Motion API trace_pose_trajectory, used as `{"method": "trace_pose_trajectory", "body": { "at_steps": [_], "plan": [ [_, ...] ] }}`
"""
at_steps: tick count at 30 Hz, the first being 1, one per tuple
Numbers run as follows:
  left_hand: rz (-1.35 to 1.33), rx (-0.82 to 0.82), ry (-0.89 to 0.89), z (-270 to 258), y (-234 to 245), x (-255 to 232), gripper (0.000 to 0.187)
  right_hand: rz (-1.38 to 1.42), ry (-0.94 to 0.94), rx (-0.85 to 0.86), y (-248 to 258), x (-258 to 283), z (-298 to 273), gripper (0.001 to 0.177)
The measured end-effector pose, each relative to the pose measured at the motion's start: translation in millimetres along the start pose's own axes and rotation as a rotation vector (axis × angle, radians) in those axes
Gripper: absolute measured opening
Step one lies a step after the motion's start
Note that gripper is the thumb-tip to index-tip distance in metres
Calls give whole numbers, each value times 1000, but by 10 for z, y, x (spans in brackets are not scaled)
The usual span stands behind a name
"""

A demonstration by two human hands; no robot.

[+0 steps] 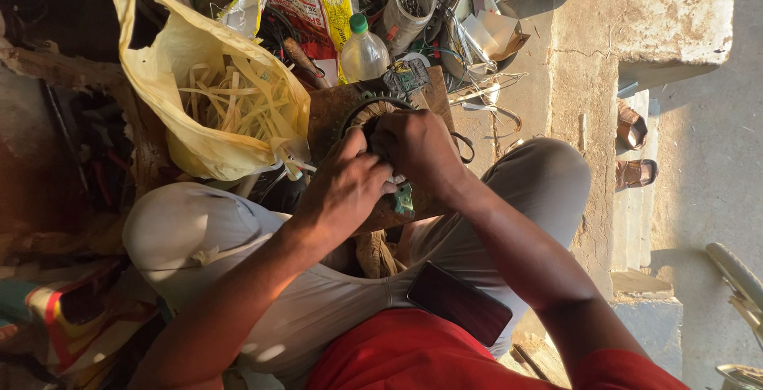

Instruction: The person sits on the ground and wraps a white strap around the copper windings of a green motor stator. They repeatedly pull the strap, tuck it into the slots, and use a hammer to secure it in place.

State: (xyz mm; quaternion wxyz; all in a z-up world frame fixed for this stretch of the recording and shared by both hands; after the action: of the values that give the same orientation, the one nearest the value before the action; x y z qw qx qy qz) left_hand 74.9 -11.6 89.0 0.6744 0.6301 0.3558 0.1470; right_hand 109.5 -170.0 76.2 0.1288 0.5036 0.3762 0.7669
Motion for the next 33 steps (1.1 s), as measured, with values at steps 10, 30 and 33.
{"method": "trace_pose_trajectory", "body": {
  "at_steps": [10, 30, 33],
  "plan": [
    [-185, 11, -42, 87, 81, 136, 15, 1174, -532, -53, -972, 898, -1221, 60],
    [54, -102, -190, -16, 32, 168, 13, 388, 18, 275, 10, 1207, -1660, 21],
    [94, -277, -347, -121, 118, 163, 31, 131, 149, 177, 76, 1382, -1455, 18]
  ]
}}
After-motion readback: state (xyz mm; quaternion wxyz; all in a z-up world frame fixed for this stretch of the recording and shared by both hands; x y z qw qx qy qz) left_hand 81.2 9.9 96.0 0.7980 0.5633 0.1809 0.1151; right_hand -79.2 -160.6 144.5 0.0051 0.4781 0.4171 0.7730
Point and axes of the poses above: each hand's wrist, its own z-axis towards the middle knuckle, its own y-axis out of the back of the hand, x = y × z, the point moved 2 cm from there along z, towards the middle knuckle, and after that the axes turned 6 degrees about x, right-handed, at the moved point
